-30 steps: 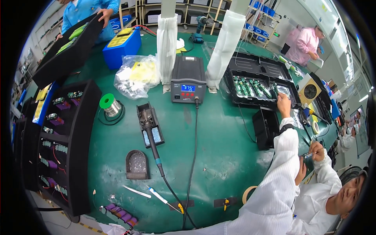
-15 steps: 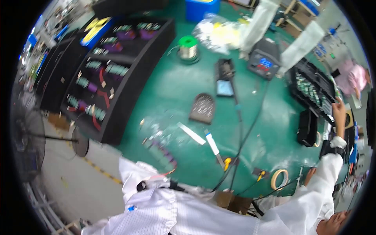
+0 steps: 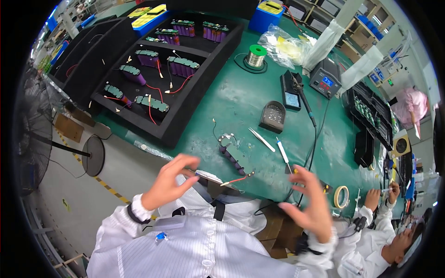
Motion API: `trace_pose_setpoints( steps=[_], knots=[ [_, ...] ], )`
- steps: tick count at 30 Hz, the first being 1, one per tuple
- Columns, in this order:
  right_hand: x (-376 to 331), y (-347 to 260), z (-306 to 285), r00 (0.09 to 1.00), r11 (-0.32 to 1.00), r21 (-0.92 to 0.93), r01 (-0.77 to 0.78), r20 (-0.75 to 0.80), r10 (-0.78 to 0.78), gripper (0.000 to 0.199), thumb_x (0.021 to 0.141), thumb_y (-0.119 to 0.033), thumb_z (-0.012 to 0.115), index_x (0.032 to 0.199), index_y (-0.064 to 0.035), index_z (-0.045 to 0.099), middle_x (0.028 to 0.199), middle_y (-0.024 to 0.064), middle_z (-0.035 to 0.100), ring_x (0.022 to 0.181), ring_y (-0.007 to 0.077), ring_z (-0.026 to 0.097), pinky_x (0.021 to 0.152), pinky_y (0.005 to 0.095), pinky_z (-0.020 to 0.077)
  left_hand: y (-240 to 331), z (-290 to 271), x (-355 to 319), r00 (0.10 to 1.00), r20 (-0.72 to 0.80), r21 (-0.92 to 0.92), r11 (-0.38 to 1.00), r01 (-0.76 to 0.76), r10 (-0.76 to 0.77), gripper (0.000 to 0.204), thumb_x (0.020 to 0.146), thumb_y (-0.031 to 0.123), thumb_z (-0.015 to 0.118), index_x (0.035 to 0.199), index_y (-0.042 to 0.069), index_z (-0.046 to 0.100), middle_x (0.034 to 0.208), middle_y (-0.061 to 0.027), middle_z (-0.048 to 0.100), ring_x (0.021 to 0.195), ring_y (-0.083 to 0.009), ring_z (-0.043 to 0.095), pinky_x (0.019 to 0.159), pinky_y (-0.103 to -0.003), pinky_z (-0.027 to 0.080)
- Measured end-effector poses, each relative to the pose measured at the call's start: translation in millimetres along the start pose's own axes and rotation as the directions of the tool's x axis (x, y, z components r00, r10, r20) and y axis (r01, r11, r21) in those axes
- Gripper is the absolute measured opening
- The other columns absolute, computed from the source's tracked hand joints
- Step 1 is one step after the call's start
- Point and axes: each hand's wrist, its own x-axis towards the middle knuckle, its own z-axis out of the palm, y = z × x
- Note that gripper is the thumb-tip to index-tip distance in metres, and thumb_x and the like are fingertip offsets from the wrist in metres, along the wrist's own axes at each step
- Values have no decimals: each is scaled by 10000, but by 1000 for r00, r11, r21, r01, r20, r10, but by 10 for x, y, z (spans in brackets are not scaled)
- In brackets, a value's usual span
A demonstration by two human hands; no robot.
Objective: Soldering a circuit board to a battery pack and securing components with tape.
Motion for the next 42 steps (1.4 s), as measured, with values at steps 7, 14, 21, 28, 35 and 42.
trace_pose_setpoints(
  steps=[7, 14, 21, 28, 35, 42],
  knots=[
    [204, 566, 1430, 963, 984, 170, -62, -249, 103, 911, 779, -58, 863, 1553, -48, 382, 1488, 148, 489, 1338, 277, 525, 1115, 405, 453, -373, 432, 784, 985, -125, -208, 968, -141, 117, 596, 859, 55, 792, 1403, 20, 553, 1259, -154, 614, 1110, -294, 646, 934, -381, 563],
    [399, 526, 1548, 933, 996, 63, -64, -350, 82, 587, 844, -88, 816, 1375, 4, 583, 1294, 138, 642, 1058, 233, 646, 952, 328, 511, -575, 522, 900, 990, -50, -121, 983, -137, 132, 506, 828, 25, 786, 1311, 20, 637, 1091, -142, 670, 945, -253, 643, 840, -350, 529],
    [465, 539, 1473, 940, 984, 166, -61, -323, 112, 541, 829, -40, 792, 1341, -31, 614, 1274, 151, 663, 1147, 288, 667, 931, 360, 535, -504, 415, 826, 992, -103, -368, 924, -106, 72, 591, 875, -21, 682, 1442, -8, 518, 1358, -146, 644, 1270, -228, 604, 1030, -348, 474],
    [571, 650, 1476, 944, 979, 200, 26, -327, 41, 578, 791, -66, 828, 1334, -35, 632, 1233, 132, 661, 1086, 245, 642, 925, 328, 505, -205, 327, 869, 983, -181, -487, 864, -126, 41, 503, 959, 8, 616, 1439, -69, 485, 1345, -194, 633, 1288, -237, 594, 1036, -348, 470],
    [682, 623, 1558, 917, 983, 103, 154, -386, -103, 497, 791, -70, 839, 1250, 4, 662, 1169, 172, 688, 1044, 312, 660, 937, 365, 510, -49, 298, 907, 966, -254, -559, 822, -109, -45, 346, 1046, 129, 600, 1340, -48, 557, 1104, -128, 725, 1086, -168, 658, 999, -322, 480],
    [671, 684, 1662, 884, 991, 106, 87, -467, -28, 377, 811, -47, 818, 1152, 45, 689, 1137, 195, 702, 1023, 338, 689, 912, 378, 527, 57, 144, 768, 958, -282, -529, 825, -197, 48, 322, 1104, 210, 502, 1277, -32, 625, 999, -110, 742, 996, -159, 673, 1006, -343, 486]
  ],
)
